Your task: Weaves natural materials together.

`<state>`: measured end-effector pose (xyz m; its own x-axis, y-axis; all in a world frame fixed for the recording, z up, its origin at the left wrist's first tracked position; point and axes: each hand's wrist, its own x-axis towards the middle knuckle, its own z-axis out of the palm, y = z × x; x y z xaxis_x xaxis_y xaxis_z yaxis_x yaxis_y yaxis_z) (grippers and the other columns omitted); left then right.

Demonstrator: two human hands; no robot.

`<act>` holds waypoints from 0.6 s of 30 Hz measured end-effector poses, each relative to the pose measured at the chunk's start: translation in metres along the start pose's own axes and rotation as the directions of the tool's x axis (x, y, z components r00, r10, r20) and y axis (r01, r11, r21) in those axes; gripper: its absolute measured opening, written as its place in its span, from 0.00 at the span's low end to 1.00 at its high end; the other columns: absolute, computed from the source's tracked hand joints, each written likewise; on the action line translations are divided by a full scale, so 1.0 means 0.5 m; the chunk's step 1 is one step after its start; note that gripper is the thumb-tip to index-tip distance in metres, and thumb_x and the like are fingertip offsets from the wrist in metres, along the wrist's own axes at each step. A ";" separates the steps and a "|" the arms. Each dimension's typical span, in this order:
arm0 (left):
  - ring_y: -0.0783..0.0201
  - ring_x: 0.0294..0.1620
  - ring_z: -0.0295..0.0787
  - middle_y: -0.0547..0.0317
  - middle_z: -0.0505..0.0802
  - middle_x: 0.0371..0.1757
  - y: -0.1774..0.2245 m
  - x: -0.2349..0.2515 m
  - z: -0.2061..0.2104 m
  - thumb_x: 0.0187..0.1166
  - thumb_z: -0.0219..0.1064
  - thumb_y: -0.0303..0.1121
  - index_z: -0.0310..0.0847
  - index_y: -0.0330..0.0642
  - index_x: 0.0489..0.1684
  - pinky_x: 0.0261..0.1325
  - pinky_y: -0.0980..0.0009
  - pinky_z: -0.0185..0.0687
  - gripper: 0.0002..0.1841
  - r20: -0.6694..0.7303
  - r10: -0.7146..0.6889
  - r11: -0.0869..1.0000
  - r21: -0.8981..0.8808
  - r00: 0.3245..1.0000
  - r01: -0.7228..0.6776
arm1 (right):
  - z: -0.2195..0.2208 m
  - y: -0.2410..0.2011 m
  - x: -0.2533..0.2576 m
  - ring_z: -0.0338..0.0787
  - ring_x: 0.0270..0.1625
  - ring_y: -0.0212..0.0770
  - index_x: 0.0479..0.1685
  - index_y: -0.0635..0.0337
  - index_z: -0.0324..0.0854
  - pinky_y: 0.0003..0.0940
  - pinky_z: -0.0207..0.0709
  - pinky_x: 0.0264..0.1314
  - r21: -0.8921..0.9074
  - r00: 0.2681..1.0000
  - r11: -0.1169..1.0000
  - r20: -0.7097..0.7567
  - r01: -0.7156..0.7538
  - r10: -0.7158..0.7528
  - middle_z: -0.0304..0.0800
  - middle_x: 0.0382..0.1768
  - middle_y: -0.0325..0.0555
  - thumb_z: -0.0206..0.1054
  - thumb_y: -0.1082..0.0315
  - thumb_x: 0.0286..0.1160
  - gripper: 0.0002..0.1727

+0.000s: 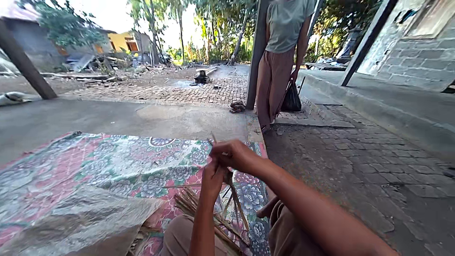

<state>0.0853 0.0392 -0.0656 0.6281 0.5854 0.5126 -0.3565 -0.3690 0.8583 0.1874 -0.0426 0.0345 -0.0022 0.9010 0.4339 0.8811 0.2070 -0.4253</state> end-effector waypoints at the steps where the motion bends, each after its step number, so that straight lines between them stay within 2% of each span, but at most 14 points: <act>1: 0.79 0.41 0.89 0.67 0.92 0.36 -0.010 -0.016 -0.005 0.84 0.55 0.28 0.86 0.35 0.46 0.52 0.74 0.87 0.12 -0.021 -0.010 1.000 -0.022 1.000 0.009 | 0.012 -0.006 -0.002 0.93 0.49 0.51 0.47 0.65 0.89 0.56 0.83 0.57 -0.021 0.996 1.000 0.081 -0.022 0.024 0.93 0.43 0.54 0.62 0.70 0.83 0.11; 3: 0.80 0.38 0.89 0.69 0.92 0.33 -0.026 -0.041 -0.008 0.85 0.53 0.27 0.86 0.37 0.43 0.50 0.76 0.87 0.13 -0.058 -0.034 0.997 -0.075 0.998 0.029 | 0.027 -0.018 -0.003 0.92 0.50 0.57 0.49 0.65 0.88 0.62 0.80 0.55 -0.085 0.982 0.995 0.180 -0.046 0.061 0.92 0.42 0.58 0.59 0.68 0.85 0.13; 5: 0.79 0.32 0.88 0.71 0.90 0.28 -0.033 -0.059 -0.002 0.86 0.51 0.26 0.85 0.40 0.36 0.43 0.77 0.86 0.14 -0.082 -0.066 0.988 -0.144 0.994 0.054 | 0.033 -0.025 -0.004 0.91 0.47 0.58 0.49 0.65 0.86 0.62 0.79 0.51 -0.145 0.970 0.988 0.226 -0.059 0.091 0.91 0.39 0.58 0.58 0.66 0.86 0.13; 9: 0.77 0.23 0.85 0.70 0.89 0.22 -0.031 -0.089 0.010 0.87 0.49 0.26 0.85 0.41 0.30 0.33 0.80 0.84 0.18 -0.059 -0.084 0.975 -0.212 0.995 0.070 | 0.040 -0.036 -0.006 0.90 0.45 0.61 0.45 0.67 0.84 0.61 0.77 0.48 -0.268 0.959 0.962 0.256 -0.054 0.125 0.90 0.37 0.60 0.57 0.68 0.86 0.12; 12: 0.80 0.16 0.78 0.73 0.86 0.17 -0.040 -0.098 0.005 0.85 0.51 0.27 0.83 0.44 0.24 0.23 0.83 0.76 0.18 -0.025 -0.050 0.984 -0.173 0.998 0.045 | 0.049 -0.039 -0.009 0.90 0.44 0.61 0.42 0.68 0.84 0.61 0.77 0.45 -0.301 0.959 0.952 0.253 -0.049 0.130 0.89 0.35 0.60 0.59 0.71 0.82 0.10; 14: 0.80 0.16 0.78 0.73 0.86 0.17 -0.044 -0.100 0.001 0.86 0.51 0.28 0.83 0.45 0.24 0.23 0.83 0.76 0.18 -0.014 -0.032 0.988 -0.153 0.999 0.029 | 0.048 -0.038 -0.008 0.90 0.44 0.59 0.43 0.67 0.84 0.60 0.76 0.45 -0.275 0.954 0.959 0.265 -0.065 0.141 0.89 0.35 0.58 0.58 0.69 0.84 0.11; 16: 0.79 0.21 0.83 0.73 0.88 0.20 -0.043 -0.104 0.003 0.86 0.51 0.28 0.85 0.44 0.28 0.30 0.82 0.81 0.17 -0.018 -0.003 0.986 -0.167 1.000 0.000 | 0.045 -0.036 -0.007 0.90 0.46 0.58 0.47 0.66 0.84 0.60 0.77 0.48 -0.193 0.951 0.977 0.274 -0.095 0.146 0.89 0.38 0.58 0.57 0.66 0.87 0.13; 18: 0.77 0.27 0.88 0.70 0.92 0.25 -0.042 -0.110 0.008 0.88 0.51 0.28 0.88 0.42 0.33 0.38 0.80 0.86 0.17 -0.031 -0.011 0.973 -0.230 0.999 0.004 | 0.047 -0.032 -0.005 0.91 0.46 0.56 0.57 0.64 0.84 0.59 0.80 0.50 -0.101 0.971 0.992 0.218 -0.080 0.100 0.91 0.43 0.57 0.59 0.63 0.88 0.14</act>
<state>0.0609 0.0120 -0.1119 0.6106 0.6114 0.5034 -0.5037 -0.1907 0.8426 0.1622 -0.0391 0.0215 -0.0168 0.9785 0.2055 0.9218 0.0948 -0.3759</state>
